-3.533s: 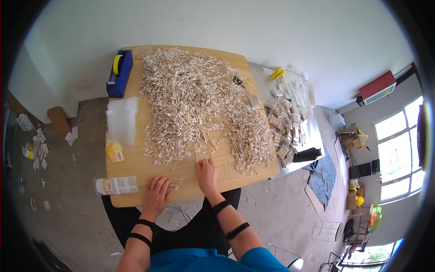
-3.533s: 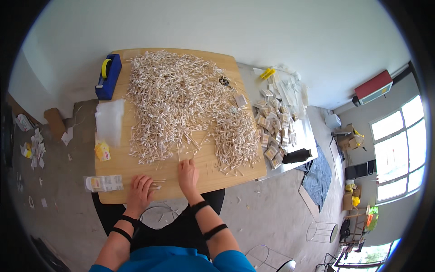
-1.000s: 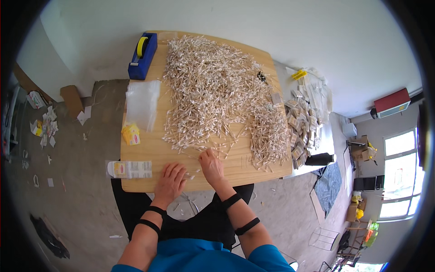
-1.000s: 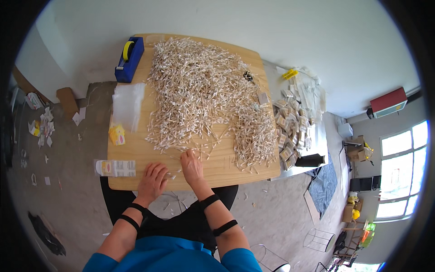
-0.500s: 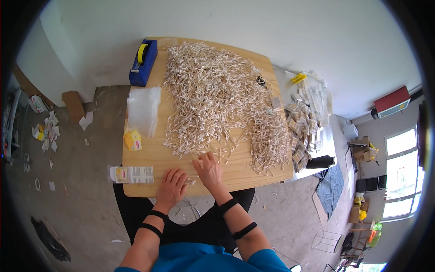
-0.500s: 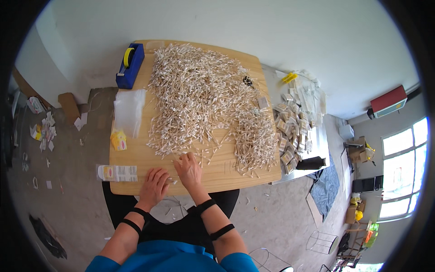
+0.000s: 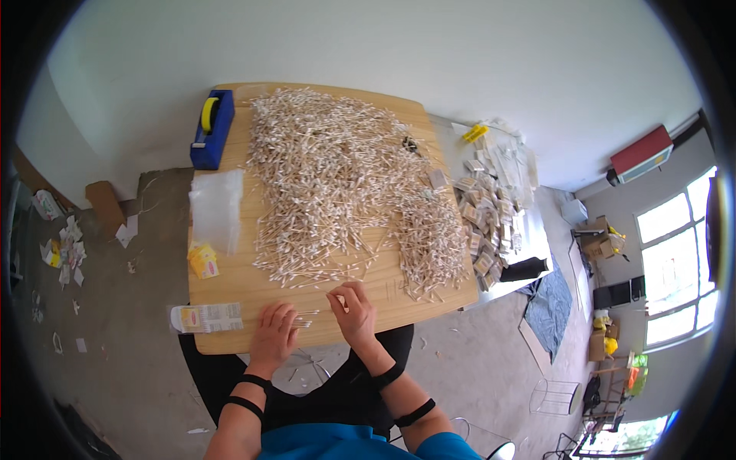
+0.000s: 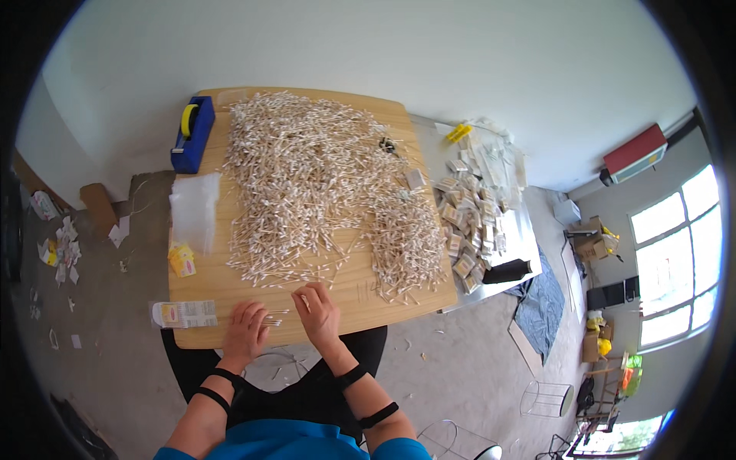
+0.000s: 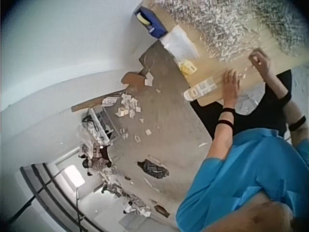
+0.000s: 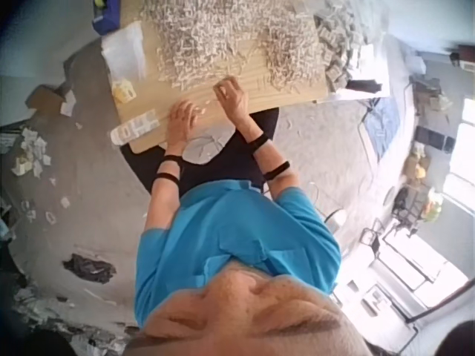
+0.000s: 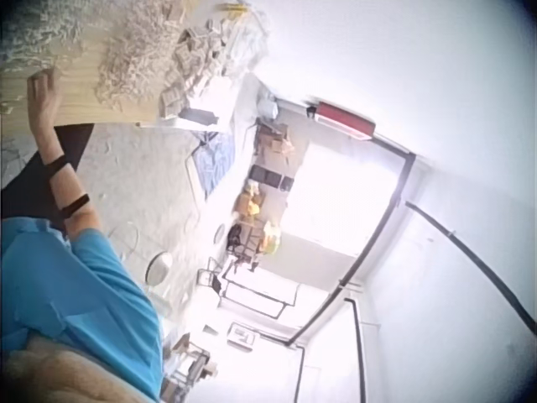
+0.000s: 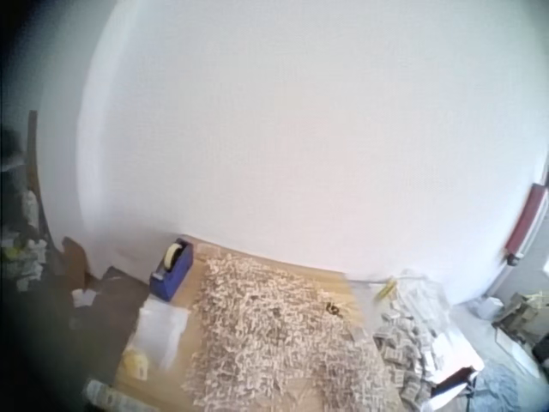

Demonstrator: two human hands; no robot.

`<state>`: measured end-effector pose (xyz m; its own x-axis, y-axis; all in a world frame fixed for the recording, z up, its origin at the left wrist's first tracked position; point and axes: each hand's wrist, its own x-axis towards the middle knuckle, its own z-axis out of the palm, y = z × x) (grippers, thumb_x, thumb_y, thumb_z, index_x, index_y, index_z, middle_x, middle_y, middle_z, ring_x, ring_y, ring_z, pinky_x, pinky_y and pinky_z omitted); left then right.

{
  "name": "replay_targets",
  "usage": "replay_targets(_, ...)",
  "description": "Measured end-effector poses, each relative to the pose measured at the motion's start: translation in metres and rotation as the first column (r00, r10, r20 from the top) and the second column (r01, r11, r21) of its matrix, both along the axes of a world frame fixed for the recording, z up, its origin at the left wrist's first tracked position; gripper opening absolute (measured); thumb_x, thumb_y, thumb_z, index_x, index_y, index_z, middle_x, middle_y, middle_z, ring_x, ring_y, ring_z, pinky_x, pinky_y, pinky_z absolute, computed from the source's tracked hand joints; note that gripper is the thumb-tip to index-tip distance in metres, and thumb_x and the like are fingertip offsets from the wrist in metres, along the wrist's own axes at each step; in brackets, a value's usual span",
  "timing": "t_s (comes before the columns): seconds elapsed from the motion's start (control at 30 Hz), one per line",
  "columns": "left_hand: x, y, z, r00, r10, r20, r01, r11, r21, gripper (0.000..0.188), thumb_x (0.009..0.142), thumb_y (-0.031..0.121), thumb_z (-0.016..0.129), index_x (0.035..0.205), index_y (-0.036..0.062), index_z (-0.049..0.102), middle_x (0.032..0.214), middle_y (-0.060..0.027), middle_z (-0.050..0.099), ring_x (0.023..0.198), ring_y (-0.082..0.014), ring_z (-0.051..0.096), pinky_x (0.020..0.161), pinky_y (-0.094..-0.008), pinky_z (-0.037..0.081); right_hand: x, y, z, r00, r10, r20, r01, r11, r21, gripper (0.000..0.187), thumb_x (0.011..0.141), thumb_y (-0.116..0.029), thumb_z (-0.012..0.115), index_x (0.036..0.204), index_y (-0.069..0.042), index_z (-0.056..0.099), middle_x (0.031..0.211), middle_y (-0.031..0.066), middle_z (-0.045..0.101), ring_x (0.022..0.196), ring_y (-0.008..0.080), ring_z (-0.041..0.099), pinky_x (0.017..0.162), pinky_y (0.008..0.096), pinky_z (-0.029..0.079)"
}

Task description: Organizing cotton swabs and placing them into a plastic bag for packaging.

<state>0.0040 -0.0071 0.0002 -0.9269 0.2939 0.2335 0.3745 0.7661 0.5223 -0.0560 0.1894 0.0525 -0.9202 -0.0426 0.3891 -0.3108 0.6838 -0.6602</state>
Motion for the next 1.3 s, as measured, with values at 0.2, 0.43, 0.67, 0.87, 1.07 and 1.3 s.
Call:
replay_targets(0.2,-0.002,0.003,-0.001,1.000,0.000,-0.007,0.000,1.000,0.003,0.048,0.076,0.014,0.068,0.121,0.0066,0.053,0.129,-0.0094,0.050,0.129,-0.0317,0.043,0.114,-0.0506,0.030,0.014,0.034,0.002,0.996,-0.071,-0.060,0.072,0.997,0.013,0.012,0.081,-0.006,0.076,0.088,-0.005,0.066,0.092,0.0090,0.063,0.067,0.0216,0.062,0.056,0.0314,0.050)
replay_targets(0.43,0.004,0.000,-0.002,1.000,-0.002,-0.001,0.002,1.000,0.004,0.051,0.073,0.011,0.068,0.121,0.0034,0.052,0.128,-0.0135,0.049,0.128,-0.0364,0.042,0.113,-0.0520,0.030,-0.012,0.161,-0.017,0.880,-0.465,-0.096,0.473,0.877,0.090,0.005,0.080,-0.003,0.071,0.083,-0.004,0.067,0.079,0.0104,0.060,0.057,0.0226,0.056,0.057,0.0343,0.046)
replay_targets(0.67,0.000,0.000,0.001,1.000,0.006,0.000,-0.006,1.000,-0.027,0.049,0.077,0.016,0.069,0.122,0.0032,0.054,0.129,-0.0117,0.050,0.129,-0.0333,0.042,0.113,-0.0506,0.031,-0.016,0.178,-0.034,0.884,-0.466,0.012,0.457,0.871,0.181,0.015,0.085,-0.008,0.070,0.100,-0.005,0.067,0.088,0.0121,0.064,0.063,0.0248,0.061,0.060,0.0362,0.048)
replay_targets(0.87,-0.001,0.001,0.002,0.999,0.003,0.040,-0.001,0.999,-0.044,0.048,0.079,0.016,0.070,0.123,0.0039,0.054,0.130,-0.0103,0.050,0.130,-0.0311,0.043,0.113,-0.0496,0.032,0.013,0.067,-0.039,0.971,0.174,0.167,-0.204,0.960,0.189,0.016,0.085,-0.001,0.063,0.100,-0.007,0.065,0.105,0.0115,0.061,0.091,0.0324,0.064,0.077,0.0388,0.054)
replay_targets(1.07,0.001,0.000,-0.003,1.000,0.020,0.005,-0.020,0.999,-0.049,0.046,0.080,0.017,0.069,0.122,0.0048,0.055,0.130,-0.0096,0.051,0.130,-0.0303,0.043,0.113,-0.0486,0.032,-0.010,0.027,-0.061,0.946,0.245,0.213,-0.303,0.904,0.303,0.012,0.088,-0.012,0.063,0.099,-0.009,0.062,0.097,0.0097,0.056,0.085,0.0303,0.063,0.069,0.0407,0.053)
replay_targets(1.3,0.003,-0.002,-0.005,1.000,0.017,-0.005,-0.017,0.998,-0.054,0.044,0.080,0.019,0.068,0.121,0.0051,0.056,0.130,-0.0093,0.051,0.129,-0.0292,0.044,0.114,-0.0484,0.031,-0.022,-0.004,-0.057,0.986,0.019,0.167,-0.052,0.979,0.195,0.010,0.089,-0.018,0.063,0.091,-0.009,0.061,0.094,0.0090,0.057,0.083,0.0308,0.064,0.065,0.0421,0.052)
